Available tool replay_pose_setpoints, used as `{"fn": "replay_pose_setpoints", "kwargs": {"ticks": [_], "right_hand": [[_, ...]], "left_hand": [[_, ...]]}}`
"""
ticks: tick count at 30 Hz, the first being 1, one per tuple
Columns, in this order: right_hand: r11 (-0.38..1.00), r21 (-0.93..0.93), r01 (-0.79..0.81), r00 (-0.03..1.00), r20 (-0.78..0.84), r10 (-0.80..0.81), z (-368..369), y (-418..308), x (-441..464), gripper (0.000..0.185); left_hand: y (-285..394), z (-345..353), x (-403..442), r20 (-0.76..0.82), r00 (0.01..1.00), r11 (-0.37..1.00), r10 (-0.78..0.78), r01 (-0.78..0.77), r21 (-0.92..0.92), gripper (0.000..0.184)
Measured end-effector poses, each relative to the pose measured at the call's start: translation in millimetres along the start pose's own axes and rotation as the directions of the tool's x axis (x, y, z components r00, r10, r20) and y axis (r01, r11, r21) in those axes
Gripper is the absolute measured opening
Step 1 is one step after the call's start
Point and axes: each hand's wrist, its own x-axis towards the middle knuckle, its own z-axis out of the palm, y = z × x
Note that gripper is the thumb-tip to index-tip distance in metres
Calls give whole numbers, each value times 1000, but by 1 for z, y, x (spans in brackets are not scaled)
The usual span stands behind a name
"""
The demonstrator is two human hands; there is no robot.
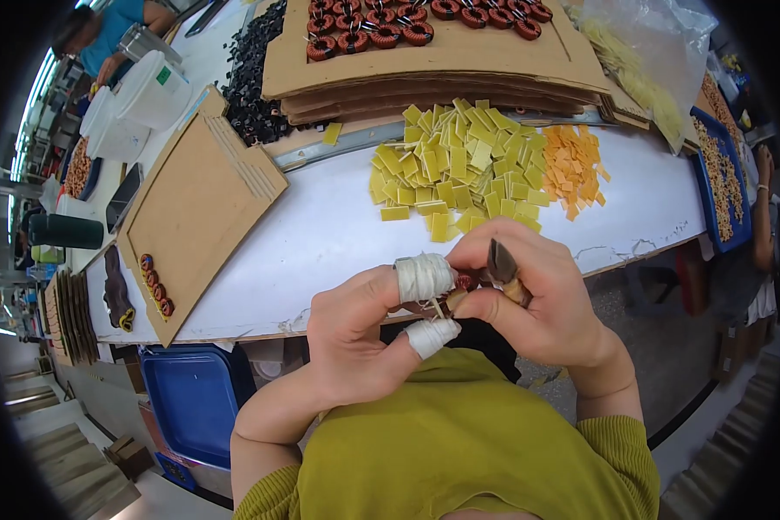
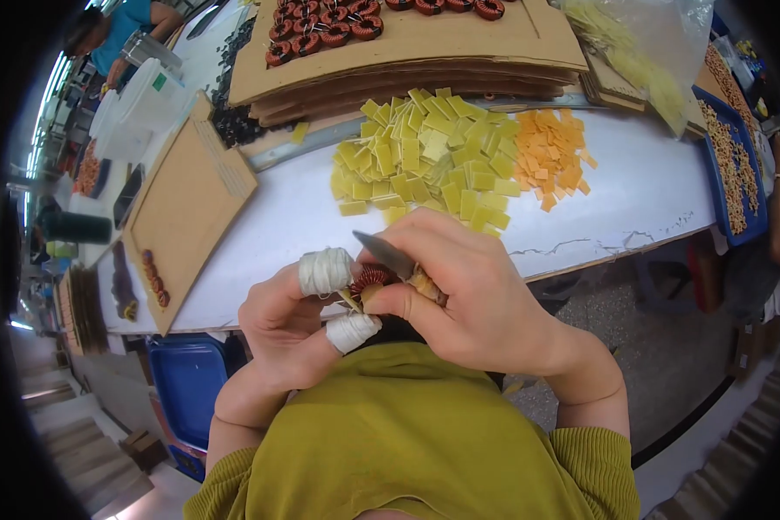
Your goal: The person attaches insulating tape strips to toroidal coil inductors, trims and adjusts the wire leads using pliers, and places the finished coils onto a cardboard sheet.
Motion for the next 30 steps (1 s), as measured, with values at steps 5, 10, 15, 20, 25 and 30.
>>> {"fn": "replay_pose_setpoints", "kwargs": {"ticks": [5,10,15,20,25,30], "right_hand": [[999,-19,-36,999,-32,35,5,9,-3,22],[995,23,-96,992,-80,98,11,12,-3,18],[987,-124,-98,995,-23,96,14,31,-2,18],[952,-287,-106,994,-1,110,21,31,-4,23],[920,-379,-102,985,90,146,30,36,-6,23],[847,-532,0,994,95,60,21,33,-13,13]], "left_hand": [[-10,4,-3,-44,999,997,8,-5,78,34],[-13,7,-3,-67,996,988,-66,74,132,37],[-39,6,-8,-85,976,979,-202,200,-34,40],[-50,1,-11,-72,992,948,-108,124,294,40],[-58,-4,-16,17,986,703,164,-129,699,44],[-57,-2,-22,45,987,596,156,-131,792,42]]}}
